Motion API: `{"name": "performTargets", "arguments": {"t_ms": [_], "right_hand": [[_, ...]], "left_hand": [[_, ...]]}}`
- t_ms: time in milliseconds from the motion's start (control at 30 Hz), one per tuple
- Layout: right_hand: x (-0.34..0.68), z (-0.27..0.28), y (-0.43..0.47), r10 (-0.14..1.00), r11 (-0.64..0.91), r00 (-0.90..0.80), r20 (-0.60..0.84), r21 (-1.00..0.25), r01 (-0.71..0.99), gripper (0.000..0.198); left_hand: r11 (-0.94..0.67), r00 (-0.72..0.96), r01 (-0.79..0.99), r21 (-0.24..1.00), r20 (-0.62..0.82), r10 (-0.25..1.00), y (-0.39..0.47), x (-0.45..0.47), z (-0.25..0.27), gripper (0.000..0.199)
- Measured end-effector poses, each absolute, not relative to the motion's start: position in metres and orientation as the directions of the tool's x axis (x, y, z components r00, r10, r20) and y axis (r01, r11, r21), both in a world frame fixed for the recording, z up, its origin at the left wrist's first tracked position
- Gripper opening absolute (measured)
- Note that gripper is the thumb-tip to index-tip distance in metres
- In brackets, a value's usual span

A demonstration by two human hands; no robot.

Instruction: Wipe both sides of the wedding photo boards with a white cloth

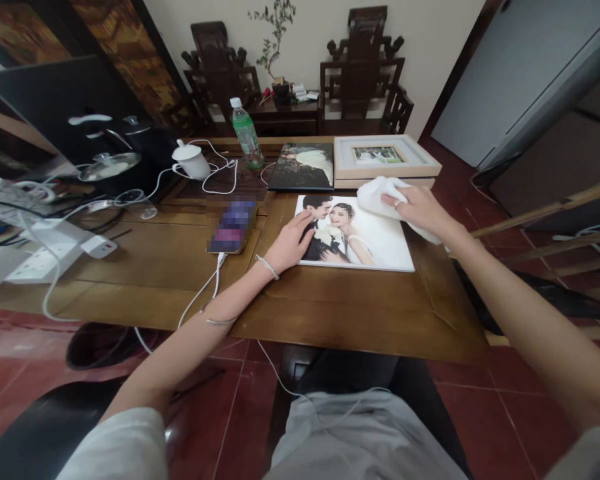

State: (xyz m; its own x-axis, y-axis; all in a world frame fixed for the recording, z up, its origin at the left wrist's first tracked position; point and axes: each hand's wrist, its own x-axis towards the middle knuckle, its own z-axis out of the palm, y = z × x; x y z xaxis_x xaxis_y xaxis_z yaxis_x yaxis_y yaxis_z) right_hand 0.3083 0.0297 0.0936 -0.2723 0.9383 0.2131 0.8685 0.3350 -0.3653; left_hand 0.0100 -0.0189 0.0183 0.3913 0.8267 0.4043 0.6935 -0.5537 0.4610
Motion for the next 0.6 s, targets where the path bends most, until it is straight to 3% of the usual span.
{"name": "performTargets", "arguments": {"t_ms": [167, 367, 600], "right_hand": [[0.315, 0.087, -0.040, 0.917, 0.398, -0.358, 0.175, -0.357, 0.845, 0.035], [0.307, 0.095, -0.119, 0.828, 0.546, -0.557, 0.062, -0.310, 0.778, 0.025], [0.303, 0.104, -0.062, 0.828, 0.545, -0.556, 0.072, -0.331, 0.770, 0.037]], "left_hand": [[-0.545, 0.381, 0.695, 0.469, 0.403, 0.832, -0.019, 0.010, 0.016, 0.045], [-0.544, 0.407, 0.695, 0.470, 0.366, 0.837, -0.018, 0.009, 0.017, 0.047], [-0.543, 0.426, 0.699, 0.466, 0.339, 0.839, -0.018, 0.007, 0.022, 0.049]]}}
